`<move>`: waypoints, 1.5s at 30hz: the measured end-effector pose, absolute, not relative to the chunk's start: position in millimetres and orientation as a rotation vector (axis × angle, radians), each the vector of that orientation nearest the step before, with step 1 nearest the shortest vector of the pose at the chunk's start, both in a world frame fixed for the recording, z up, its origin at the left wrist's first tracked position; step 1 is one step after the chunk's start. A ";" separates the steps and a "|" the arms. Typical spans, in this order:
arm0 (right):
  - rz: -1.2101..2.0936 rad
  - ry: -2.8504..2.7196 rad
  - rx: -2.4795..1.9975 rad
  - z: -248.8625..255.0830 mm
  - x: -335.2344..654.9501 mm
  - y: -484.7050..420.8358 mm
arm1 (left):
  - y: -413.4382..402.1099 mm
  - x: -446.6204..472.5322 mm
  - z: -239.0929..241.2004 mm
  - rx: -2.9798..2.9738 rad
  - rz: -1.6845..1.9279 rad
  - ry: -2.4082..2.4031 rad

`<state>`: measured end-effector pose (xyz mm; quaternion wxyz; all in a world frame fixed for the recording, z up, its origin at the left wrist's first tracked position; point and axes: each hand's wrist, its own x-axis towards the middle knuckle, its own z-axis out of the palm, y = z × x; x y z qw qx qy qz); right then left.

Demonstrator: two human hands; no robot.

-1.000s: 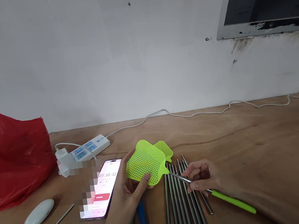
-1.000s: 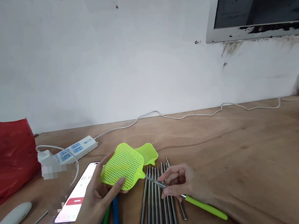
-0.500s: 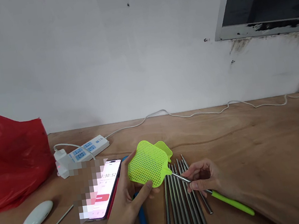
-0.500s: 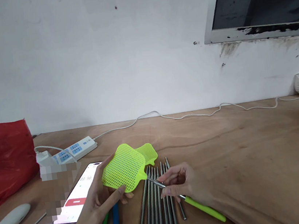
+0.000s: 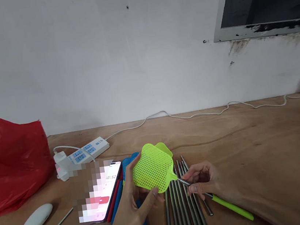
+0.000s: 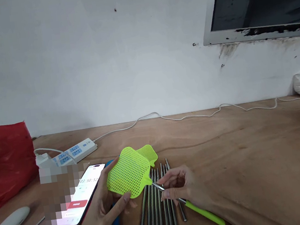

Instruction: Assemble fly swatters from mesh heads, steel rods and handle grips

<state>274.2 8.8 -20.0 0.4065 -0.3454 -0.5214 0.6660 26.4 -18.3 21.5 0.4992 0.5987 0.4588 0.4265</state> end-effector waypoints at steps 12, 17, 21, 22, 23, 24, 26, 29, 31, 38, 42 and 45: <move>1.164 -1.440 -1.050 -19.2 273.7 10.9 | 0.1 16.2 14.7 1.706 1.100 1.246; 0.479 -1.713 -1.336 -26.3 286.1 17.1 | 1.0 15.4 11.6 2.172 0.869 1.318; 0.065 -2.009 -1.480 -29.5 297.8 24.1 | -1.9 16.5 9.2 2.400 0.750 1.316; -0.011 -2.052 -1.547 -29.9 300.3 25.3 | -2.1 16.5 9.1 2.419 0.747 1.332; -0.078 -2.084 -1.618 -30.2 302.4 26.1 | -2.0 16.3 9.4 2.431 0.749 1.346; -0.136 -2.112 -1.678 -30.3 304.1 26.7 | -1.5 16.2 9.9 2.440 0.759 1.358; -0.220 -2.156 -1.750 -30.2 305.9 27.0 | 0.0 15.6 11.6 2.460 0.788 1.373; -0.280 -2.192 -1.772 -29.6 305.5 26.6 | 2.7 14.0 14.3 2.515 0.815 1.385; -0.308 -2.205 -1.746 -29.3 304.3 26.2 | 4.7 11.7 15.9 2.575 0.842 1.397; -0.094 -2.220 -1.434 -23.9 295.5 21.8 | 11.2 1.1 18.2 2.758 0.953 1.512; 0.158 -2.172 -1.362 -20.5 286.7 14.8 | 11.3 2.6 15.0 2.873 0.791 1.579; 0.256 -2.124 -1.381 -18.6 282.4 10.0 | 12.9 0.0 15.8 2.921 0.663 1.688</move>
